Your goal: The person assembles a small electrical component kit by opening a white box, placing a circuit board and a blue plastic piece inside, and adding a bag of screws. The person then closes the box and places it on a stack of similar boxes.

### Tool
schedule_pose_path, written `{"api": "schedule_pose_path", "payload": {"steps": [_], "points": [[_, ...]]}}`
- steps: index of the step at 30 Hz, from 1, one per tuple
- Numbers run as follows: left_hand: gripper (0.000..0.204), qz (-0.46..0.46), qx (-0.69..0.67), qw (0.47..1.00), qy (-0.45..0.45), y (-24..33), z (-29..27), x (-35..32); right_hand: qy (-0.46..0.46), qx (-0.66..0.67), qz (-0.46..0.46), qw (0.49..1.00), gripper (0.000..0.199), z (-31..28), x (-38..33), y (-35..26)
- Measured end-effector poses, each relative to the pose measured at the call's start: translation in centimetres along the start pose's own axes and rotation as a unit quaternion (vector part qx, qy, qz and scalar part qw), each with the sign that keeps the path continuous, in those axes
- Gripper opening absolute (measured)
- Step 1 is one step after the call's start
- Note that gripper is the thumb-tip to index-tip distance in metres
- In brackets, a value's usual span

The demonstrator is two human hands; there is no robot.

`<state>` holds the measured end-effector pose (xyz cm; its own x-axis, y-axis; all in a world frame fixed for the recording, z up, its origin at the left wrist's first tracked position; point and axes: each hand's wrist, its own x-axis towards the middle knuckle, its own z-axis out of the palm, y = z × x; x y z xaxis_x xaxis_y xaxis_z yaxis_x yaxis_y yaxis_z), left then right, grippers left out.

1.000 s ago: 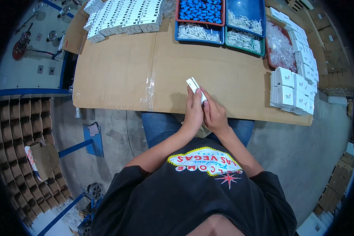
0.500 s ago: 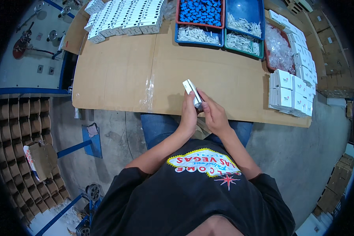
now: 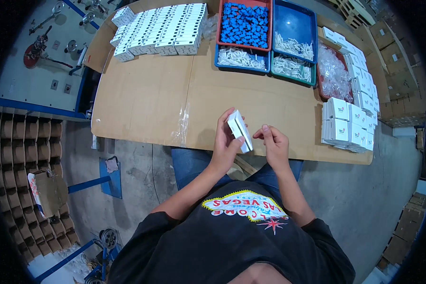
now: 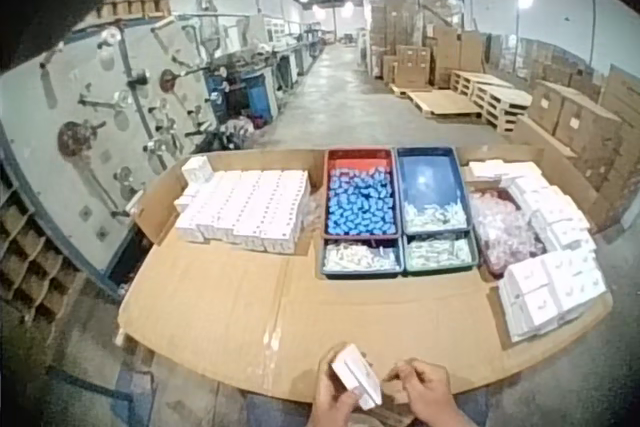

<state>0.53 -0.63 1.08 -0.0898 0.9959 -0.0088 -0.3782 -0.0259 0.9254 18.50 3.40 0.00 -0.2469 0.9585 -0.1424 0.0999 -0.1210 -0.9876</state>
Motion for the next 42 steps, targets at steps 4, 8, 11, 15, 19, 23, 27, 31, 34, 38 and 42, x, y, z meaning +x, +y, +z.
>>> {"api": "schedule_pose_path", "payload": {"steps": [4,8,11,15,19,23,27,31,34,38,42], "points": [[0.106,0.083,0.113,0.99,-0.035,0.8,0.7,-0.1,-0.006,0.086,0.092,0.992,0.036,0.4,0.2,-1.7],[0.106,0.14,0.249,0.952,-0.112,0.6,0.3,-0.1,-0.035,0.125,0.106,0.986,0.041,0.7,-0.1,-4.7],[0.107,0.147,0.261,0.944,-0.135,0.2,0.2,-0.2,-0.071,0.076,0.048,0.993,0.044,0.7,0.0,-4.1],[0.098,0.163,0.306,0.931,-0.115,1.4,1.1,-0.1,-0.066,0.048,0.006,0.997,0.045,1.3,-0.2,-4.5],[0.073,-0.059,0.072,0.995,-0.037,-0.5,0.5,-0.8,-0.045,-0.087,-0.139,0.985,0.049,1.4,0.0,-4.4],[0.06,-0.313,-0.177,0.932,-0.035,1.2,0.9,-1.0,-0.065,-0.145,-0.217,0.963,0.055,1.8,-0.6,-3.6],[0.059,-0.329,-0.215,0.919,-0.021,2.8,2.2,-1.3,-0.043,-0.238,-0.288,0.927,0.059,2.8,-1.6,-3.7],[0.055,-0.3,-0.203,0.932,-0.016,2.9,2.6,-1.9,-0.045,-0.252,-0.336,0.906,0.06,2.8,-2.0,-3.8],[0.053,-0.278,-0.2,0.939,-0.016,2.5,2.6,-2.6,-0.029,-0.258,-0.36,0.896,0.057,3.2,-2.5,-3.7],[0.052,-0.259,-0.197,0.945,-0.017,2.3,2.4,-3.8,-0.016,-0.255,-0.381,0.888,0.056,3.7,-3.4,-3.6],[0.051,-0.255,-0.178,0.95,-0.014,1.2,1.7,-5.2,-0.005,-0.245,-0.383,0.891,0.054,4.7,-5.0,-3.1]]}}
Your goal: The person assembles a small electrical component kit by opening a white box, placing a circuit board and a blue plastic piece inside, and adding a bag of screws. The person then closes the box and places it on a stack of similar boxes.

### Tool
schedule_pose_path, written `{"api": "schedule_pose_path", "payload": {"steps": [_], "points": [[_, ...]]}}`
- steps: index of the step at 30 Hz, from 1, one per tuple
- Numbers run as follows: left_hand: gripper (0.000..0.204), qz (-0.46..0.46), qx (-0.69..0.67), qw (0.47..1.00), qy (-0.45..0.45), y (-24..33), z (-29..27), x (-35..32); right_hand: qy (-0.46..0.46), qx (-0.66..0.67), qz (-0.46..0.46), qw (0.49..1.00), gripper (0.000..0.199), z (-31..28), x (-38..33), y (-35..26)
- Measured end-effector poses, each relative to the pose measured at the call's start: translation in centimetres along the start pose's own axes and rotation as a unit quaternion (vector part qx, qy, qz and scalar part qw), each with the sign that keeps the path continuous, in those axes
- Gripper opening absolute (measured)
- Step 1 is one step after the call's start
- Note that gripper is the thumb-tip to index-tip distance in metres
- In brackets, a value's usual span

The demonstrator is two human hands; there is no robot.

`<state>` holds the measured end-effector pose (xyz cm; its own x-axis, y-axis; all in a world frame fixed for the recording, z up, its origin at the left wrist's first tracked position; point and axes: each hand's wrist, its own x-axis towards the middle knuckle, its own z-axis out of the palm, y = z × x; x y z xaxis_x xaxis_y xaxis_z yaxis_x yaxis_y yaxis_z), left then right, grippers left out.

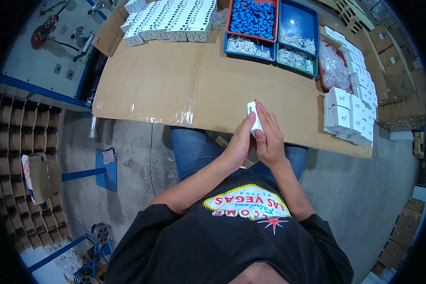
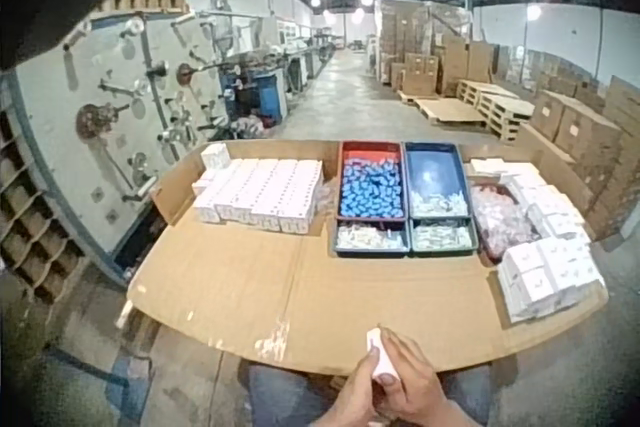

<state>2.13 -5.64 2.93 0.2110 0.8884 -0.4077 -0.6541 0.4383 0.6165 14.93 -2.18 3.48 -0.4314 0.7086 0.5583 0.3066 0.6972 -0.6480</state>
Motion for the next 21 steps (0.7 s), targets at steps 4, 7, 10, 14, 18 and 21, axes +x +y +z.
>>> {"api": "schedule_pose_path", "payload": {"steps": [4,7,10,14,18,21], "points": [[0.052,0.028,-0.026,0.999,0.017,-1.2,0.3,-1.9,0.001,-0.005,-0.001,1.0,0.052,0.9,-1.9,-0.6],[0.053,0.037,-0.01,0.999,0.025,-3.0,-0.8,-2.4,-0.004,-0.003,0.007,1.0,0.051,1.2,-3.2,-0.9],[0.053,0.067,0.011,0.997,0.031,-4.3,-1.4,-2.7,-0.008,0.035,0.029,0.999,0.052,1.2,-4.5,-0.9],[0.051,0.1,-0.036,0.994,0.008,-4.5,-1.7,-3.0,-0.027,0.047,0.013,0.998,0.053,1.1,-3.7,-1.6],[0.049,0.102,-0.016,0.995,0.01,-3.6,-2.0,-4.2,-0.032,0.067,-0.008,0.997,0.059,1.2,-2.9,-2.6],[0.057,0.188,0.046,0.98,0.037,-2.5,-1.4,-5.1,-0.002,0.105,0.014,0.994,0.07,1.6,-3.4,-2.7]]}}
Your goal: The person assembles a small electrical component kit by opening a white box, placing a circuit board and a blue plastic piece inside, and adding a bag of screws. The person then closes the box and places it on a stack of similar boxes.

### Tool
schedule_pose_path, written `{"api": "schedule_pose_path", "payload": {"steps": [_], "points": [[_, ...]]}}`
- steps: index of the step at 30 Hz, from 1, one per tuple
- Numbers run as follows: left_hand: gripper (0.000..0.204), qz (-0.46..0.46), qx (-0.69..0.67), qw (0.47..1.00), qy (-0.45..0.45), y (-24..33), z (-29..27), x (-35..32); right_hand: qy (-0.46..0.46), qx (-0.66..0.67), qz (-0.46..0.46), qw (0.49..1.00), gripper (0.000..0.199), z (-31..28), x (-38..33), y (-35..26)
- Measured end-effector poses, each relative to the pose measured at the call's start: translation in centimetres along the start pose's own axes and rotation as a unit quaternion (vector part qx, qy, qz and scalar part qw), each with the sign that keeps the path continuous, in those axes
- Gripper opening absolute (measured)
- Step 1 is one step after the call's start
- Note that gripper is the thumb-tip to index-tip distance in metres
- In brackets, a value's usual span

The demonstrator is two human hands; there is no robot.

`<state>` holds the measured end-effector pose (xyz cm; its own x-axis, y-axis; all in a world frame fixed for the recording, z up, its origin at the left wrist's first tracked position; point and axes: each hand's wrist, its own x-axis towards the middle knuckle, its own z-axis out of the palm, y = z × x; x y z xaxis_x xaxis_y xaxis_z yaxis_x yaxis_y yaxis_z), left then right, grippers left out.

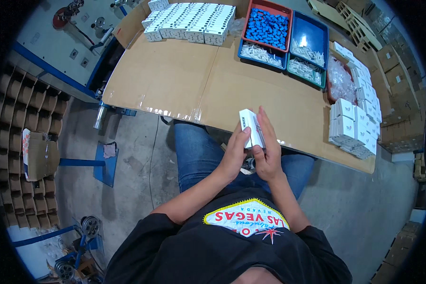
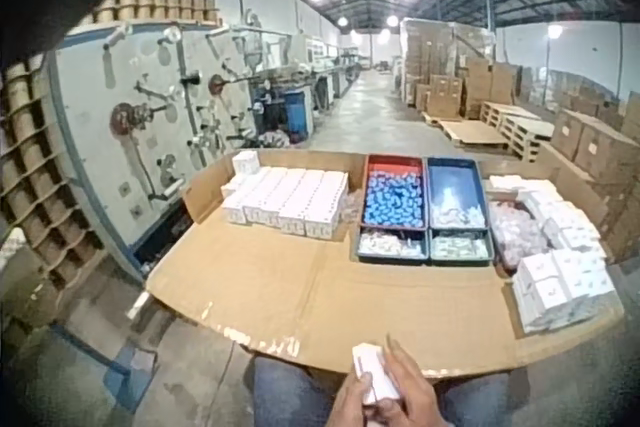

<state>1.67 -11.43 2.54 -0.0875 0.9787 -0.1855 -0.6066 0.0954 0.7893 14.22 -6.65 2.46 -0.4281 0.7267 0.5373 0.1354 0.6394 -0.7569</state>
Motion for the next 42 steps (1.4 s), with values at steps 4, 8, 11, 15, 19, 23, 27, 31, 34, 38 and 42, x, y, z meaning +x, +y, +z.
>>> {"api": "schedule_pose_path", "payload": {"steps": [4,8,11,15,19,23,27,31,34,38,42], "points": [[0.075,0.094,0.028,0.993,-0.057,1.2,-0.3,-0.3,-0.022,0.041,0.027,0.999,0.089,-0.7,-0.9,0.2],[0.094,0.123,0.08,0.983,-0.107,2.1,-0.1,-0.6,-0.034,0.039,-0.002,0.999,0.097,-2.1,-0.7,0.1],[0.103,0.145,0.116,0.971,-0.153,2.2,0.0,-0.2,-0.047,0.044,-0.028,0.998,0.1,-3.3,-0.5,-0.1],[0.11,0.209,0.231,0.932,-0.186,2.0,0.2,1.3,-0.026,0.108,-0.024,0.994,0.104,-3.1,-1.3,0.8],[0.109,0.234,0.247,0.921,-0.191,1.0,-0.2,2.9,-0.003,0.062,-0.022,0.998,0.105,-3.0,-1.2,1.1],[0.099,0.246,0.232,0.922,-0.188,0.5,-0.2,3.5,0.0,0.003,0.004,1.0,0.101,-3.0,-1.1,1.4],[0.113,0.122,0.112,0.974,-0.156,1.1,0.9,3.9,0.002,-0.078,-0.001,0.997,0.085,-3.6,-0.4,2.8],[0.124,0.128,0.207,0.957,-0.158,1.3,0.8,3.6,0.041,-0.079,0.033,0.995,0.063,-3.7,1.3,2.8],[0.098,0.067,0.149,0.985,-0.06,0.5,0.1,4.2,0.002,-0.081,0.05,0.996,0.064,-3.4,2.0,2.8],[0.047,-0.038,-0.013,0.999,-0.023,0.4,-1.9,5.2,0.005,-0.022,0.095,0.995,0.063,-2.5,2.2,1.9],[0.051,-0.11,-0.061,0.992,0.03,0.6,-1.1,4.7,0.008,-0.022,0.09,0.996,0.061,-2.1,1.2,2.6]]}}
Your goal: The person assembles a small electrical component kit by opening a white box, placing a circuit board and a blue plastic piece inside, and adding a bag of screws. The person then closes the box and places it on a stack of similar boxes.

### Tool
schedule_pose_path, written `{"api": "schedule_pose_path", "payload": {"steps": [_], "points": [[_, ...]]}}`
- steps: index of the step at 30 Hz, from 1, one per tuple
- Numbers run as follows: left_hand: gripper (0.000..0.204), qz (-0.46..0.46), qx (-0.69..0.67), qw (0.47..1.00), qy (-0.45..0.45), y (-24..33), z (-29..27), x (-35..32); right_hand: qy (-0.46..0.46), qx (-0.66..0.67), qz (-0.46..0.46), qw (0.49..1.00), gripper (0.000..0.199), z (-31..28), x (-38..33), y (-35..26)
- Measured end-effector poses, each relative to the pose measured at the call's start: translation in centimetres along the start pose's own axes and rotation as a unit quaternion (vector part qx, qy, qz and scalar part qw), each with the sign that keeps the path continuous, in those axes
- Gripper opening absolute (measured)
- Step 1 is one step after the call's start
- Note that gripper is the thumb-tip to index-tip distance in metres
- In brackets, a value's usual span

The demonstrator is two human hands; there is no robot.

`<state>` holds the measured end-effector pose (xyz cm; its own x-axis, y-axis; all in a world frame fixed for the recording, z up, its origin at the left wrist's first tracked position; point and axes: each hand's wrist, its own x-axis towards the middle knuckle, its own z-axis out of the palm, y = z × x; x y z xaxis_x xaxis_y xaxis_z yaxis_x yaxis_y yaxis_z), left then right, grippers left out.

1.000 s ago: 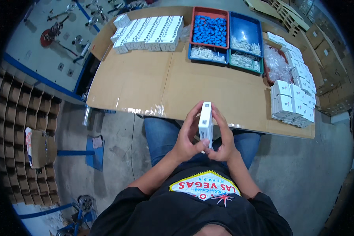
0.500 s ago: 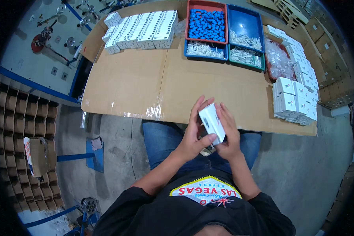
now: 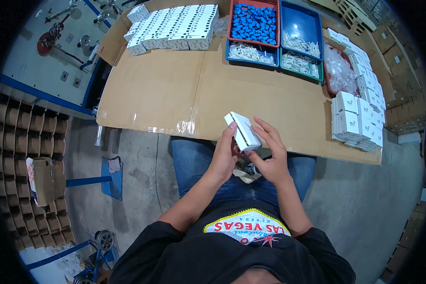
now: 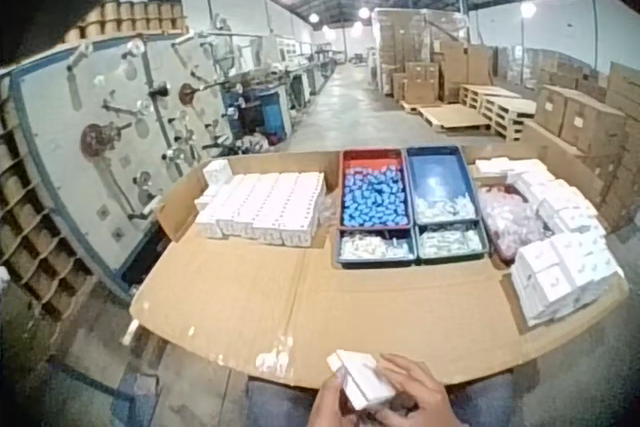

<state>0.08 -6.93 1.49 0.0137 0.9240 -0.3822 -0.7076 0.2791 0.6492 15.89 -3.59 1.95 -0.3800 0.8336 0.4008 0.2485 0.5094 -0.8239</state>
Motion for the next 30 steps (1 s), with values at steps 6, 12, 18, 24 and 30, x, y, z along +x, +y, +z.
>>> {"api": "schedule_pose_path", "payload": {"steps": [6,12,18,24,30], "points": [[0.087,-0.043,0.083,0.995,-0.032,-1.2,0.1,-0.3,0.061,-0.004,-0.011,0.998,0.058,0.6,-0.5,1.2],[0.056,0.099,0.227,0.969,-0.027,-2.2,-1.2,0.7,0.01,-0.077,-0.023,0.997,0.056,0.1,0.1,-0.3],[0.057,0.029,0.056,0.998,0.009,-1.6,-0.8,0.3,-0.045,0.01,0.016,0.999,0.048,0.1,-0.5,0.7],[0.053,-0.017,0.055,0.998,0.009,-2.6,-1.0,0.5,-0.013,0.008,0.01,1.0,0.046,0.8,-1.0,1.0],[0.059,-0.021,0.064,0.997,0.034,-3.6,-1.0,0.9,0.005,-0.035,-0.069,0.997,0.049,1.2,-0.9,1.4]]}}
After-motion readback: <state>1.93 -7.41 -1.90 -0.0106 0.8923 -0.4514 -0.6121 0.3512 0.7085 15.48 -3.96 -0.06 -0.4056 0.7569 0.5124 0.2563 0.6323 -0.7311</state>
